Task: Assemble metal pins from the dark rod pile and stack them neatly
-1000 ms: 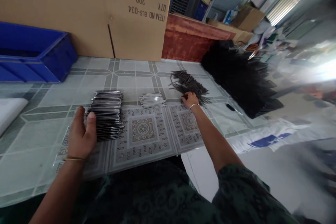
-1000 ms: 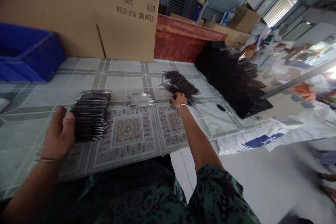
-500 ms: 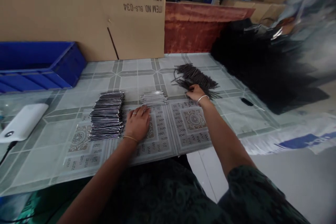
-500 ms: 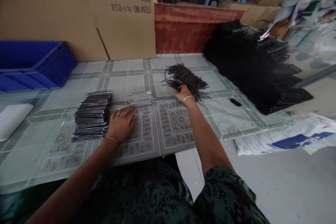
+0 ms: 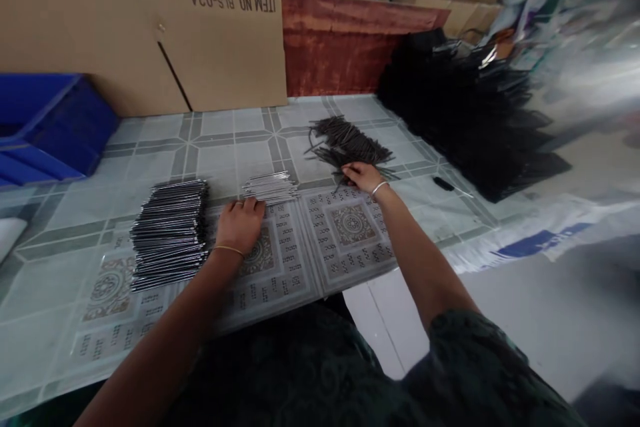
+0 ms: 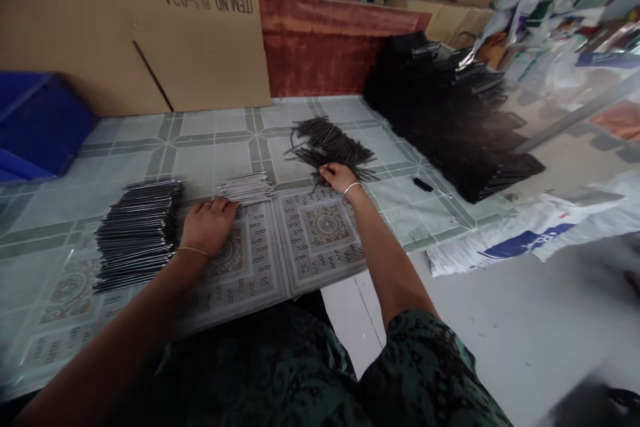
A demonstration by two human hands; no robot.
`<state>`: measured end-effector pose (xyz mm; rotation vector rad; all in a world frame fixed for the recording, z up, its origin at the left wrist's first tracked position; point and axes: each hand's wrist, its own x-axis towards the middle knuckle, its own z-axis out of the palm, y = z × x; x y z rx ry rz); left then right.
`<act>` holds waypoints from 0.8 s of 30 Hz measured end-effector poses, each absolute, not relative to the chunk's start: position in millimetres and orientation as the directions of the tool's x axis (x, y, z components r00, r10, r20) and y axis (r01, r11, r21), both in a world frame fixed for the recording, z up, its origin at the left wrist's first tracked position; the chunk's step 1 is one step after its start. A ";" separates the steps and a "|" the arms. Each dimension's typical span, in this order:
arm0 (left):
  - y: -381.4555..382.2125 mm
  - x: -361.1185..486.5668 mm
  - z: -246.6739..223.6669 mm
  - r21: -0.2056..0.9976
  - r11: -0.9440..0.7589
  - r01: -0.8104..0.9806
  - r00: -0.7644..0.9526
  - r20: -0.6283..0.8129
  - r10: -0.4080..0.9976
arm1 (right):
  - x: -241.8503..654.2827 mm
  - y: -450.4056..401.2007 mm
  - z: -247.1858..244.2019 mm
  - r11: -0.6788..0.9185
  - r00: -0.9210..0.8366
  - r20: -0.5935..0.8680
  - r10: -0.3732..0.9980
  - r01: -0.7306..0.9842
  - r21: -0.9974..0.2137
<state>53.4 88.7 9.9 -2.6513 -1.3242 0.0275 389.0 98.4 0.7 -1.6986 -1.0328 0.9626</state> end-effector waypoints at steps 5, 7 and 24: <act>90.3 50.8 10.8 -0.206 -0.586 0.784 0.612 0.095 0.785 | 390.5 99.7 7.1 -0.182 0.466 -0.131 0.875 0.065 -0.981; 86.5 48.3 10.9 -0.200 -0.589 0.783 0.615 0.106 0.781 | 388.7 94.9 6.7 -0.175 0.420 -0.154 0.894 0.012 -0.985; 60.3 128.4 8.0 0.231 -0.669 0.706 0.654 0.147 0.742 | 358.7 38.6 -26.0 -0.202 0.276 -0.292 0.916 -0.312 -0.928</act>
